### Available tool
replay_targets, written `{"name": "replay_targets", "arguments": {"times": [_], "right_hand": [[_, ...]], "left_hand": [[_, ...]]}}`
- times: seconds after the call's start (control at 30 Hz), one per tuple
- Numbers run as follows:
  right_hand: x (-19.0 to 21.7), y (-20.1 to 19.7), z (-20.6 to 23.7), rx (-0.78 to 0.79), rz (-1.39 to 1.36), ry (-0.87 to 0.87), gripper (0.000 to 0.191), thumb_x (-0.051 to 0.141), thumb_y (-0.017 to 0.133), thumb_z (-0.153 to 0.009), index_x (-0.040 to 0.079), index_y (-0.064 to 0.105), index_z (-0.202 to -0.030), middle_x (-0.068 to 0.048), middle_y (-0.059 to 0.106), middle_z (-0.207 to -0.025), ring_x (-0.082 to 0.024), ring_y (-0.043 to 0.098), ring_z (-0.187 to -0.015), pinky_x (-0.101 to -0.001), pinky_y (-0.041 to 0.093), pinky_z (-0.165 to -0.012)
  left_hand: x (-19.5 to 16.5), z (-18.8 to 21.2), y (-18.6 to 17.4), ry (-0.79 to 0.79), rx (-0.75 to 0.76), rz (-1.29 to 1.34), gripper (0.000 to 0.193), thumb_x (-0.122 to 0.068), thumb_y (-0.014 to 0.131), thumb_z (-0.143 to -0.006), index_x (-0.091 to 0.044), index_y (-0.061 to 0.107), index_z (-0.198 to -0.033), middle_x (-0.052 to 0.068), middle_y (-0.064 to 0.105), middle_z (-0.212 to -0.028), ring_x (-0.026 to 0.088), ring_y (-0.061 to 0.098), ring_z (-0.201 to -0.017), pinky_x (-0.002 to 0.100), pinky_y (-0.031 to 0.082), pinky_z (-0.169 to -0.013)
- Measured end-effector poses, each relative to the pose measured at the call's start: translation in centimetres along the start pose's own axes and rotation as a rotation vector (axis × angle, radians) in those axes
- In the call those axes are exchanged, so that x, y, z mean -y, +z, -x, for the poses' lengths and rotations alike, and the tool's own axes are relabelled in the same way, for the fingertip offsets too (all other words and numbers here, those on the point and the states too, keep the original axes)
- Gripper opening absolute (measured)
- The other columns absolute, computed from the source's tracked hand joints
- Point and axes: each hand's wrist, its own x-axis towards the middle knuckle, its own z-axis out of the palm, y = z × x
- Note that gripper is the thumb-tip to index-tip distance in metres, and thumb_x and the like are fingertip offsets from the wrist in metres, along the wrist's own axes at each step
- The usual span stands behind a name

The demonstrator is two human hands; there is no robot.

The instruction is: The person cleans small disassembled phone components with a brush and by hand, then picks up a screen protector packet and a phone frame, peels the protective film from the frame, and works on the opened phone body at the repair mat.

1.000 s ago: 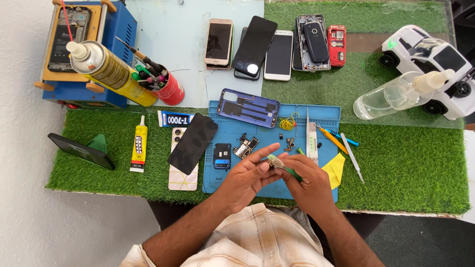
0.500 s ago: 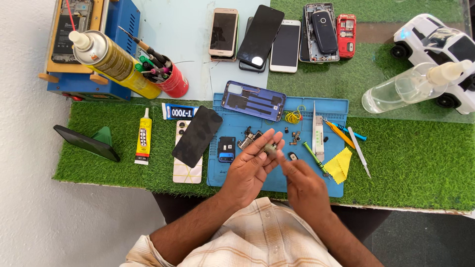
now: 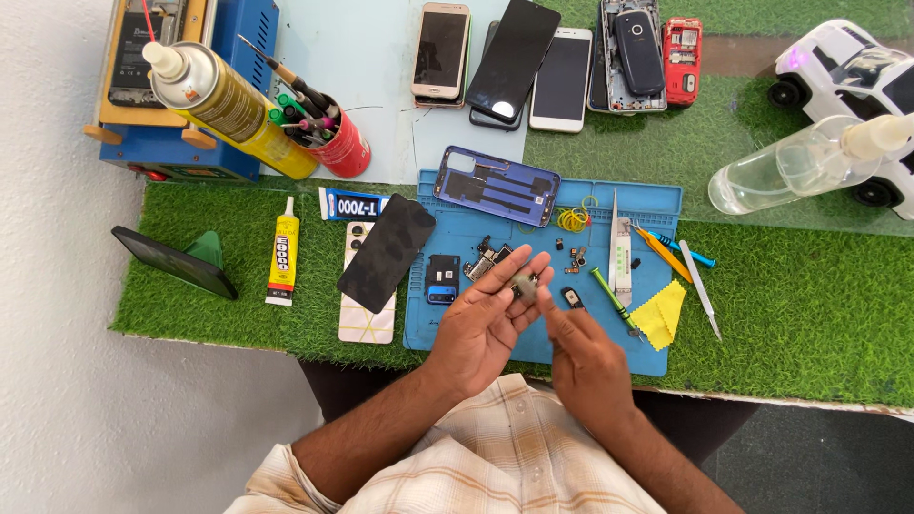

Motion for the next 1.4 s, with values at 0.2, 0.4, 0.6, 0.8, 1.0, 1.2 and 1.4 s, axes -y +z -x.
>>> {"name": "replay_targets", "arguments": {"times": [0.2, 0.4, 0.6, 0.8, 1.0, 1.2, 1.4], "right_hand": [[0.3, -0.3, -0.3, -0.008, 0.041, 0.072, 0.066, -0.012, 0.055, -0.087, 0.018, 0.059, -0.146, -0.007, 0.065, -0.089, -0.021, 0.068, -0.073, -0.0343, 0.058, -0.066], [0.1, -0.7, -0.7, -0.001, 0.067, 0.031, 0.064, -0.01, 0.057, -0.088, 0.018, 0.059, -0.146, -0.007, 0.065, -0.091, -0.022, 0.068, -0.073, -0.0346, 0.057, -0.065], [0.4, -1.3, -0.8, 0.004, 0.086, 0.007, 0.065, -0.01, 0.058, -0.086, 0.017, 0.06, -0.144, -0.009, 0.066, -0.093, -0.025, 0.067, -0.072, -0.0358, 0.055, -0.064], [1.0, -1.2, -0.8, 0.025, 0.046, -0.046, 0.064, -0.009, 0.059, -0.085, 0.016, 0.06, -0.144, -0.007, 0.066, -0.094, -0.023, 0.069, -0.075, -0.0354, 0.057, -0.067], [1.0, -1.0, -0.4, 0.063, 0.059, -0.098, 0.065, -0.01, 0.058, -0.083, 0.016, 0.06, -0.143, -0.008, 0.067, -0.095, -0.025, 0.067, -0.076, -0.0365, 0.056, -0.066], [0.3, -1.4, -1.1, 0.008, 0.016, 0.015, 0.064, -0.012, 0.057, -0.088, 0.016, 0.06, -0.145, -0.008, 0.066, -0.092, -0.02, 0.068, -0.075, -0.0329, 0.057, -0.066], [-0.4, -1.1, -0.2, -0.028, -0.098, 0.024, 0.063, -0.013, 0.052, -0.091, 0.013, 0.056, -0.148, -0.008, 0.064, -0.091, -0.016, 0.066, -0.076, -0.0291, 0.058, -0.071]], "left_hand": [[0.0, -0.1, 0.2, -0.001, 0.024, 0.19, 0.054, -0.02, 0.042, -0.113, 0.003, 0.03, -0.161, 0.022, 0.034, -0.165, 0.031, 0.04, -0.148, 0.044, 0.036, -0.125], [-0.2, -0.1, 0.2, -0.008, 0.003, 0.066, 0.054, -0.011, 0.047, -0.108, -0.002, 0.032, -0.16, 0.019, 0.036, -0.164, 0.028, 0.041, -0.148, 0.041, 0.037, -0.125], [-0.4, -0.2, 0.5, -0.036, -0.036, 0.141, 0.053, -0.008, 0.046, -0.108, -0.004, 0.034, -0.16, 0.022, 0.04, -0.161, 0.03, 0.044, -0.144, 0.043, 0.04, -0.122], [-0.7, -0.1, 1.2, -0.038, -0.048, 0.155, 0.052, -0.007, 0.042, -0.108, -0.004, 0.034, -0.159, 0.022, 0.037, -0.163, 0.028, 0.043, -0.146, 0.043, 0.039, -0.121], [-1.0, 0.1, 1.5, -0.004, -0.042, 0.206, 0.053, -0.012, 0.041, -0.109, 0.001, 0.032, -0.159, 0.023, 0.035, -0.164, 0.03, 0.041, -0.149, 0.044, 0.036, -0.123], [-1.1, 0.2, 1.2, -0.013, -0.014, 0.108, 0.055, -0.011, 0.045, -0.108, 0.0, 0.03, -0.16, 0.021, 0.036, -0.164, 0.028, 0.041, -0.149, 0.042, 0.035, -0.126], [-0.6, 0.1, 0.8, -0.012, 0.015, 0.038, 0.057, -0.012, 0.052, -0.109, -0.004, 0.032, -0.162, 0.02, 0.039, -0.163, 0.027, 0.047, -0.143, 0.042, 0.037, -0.124]]}}
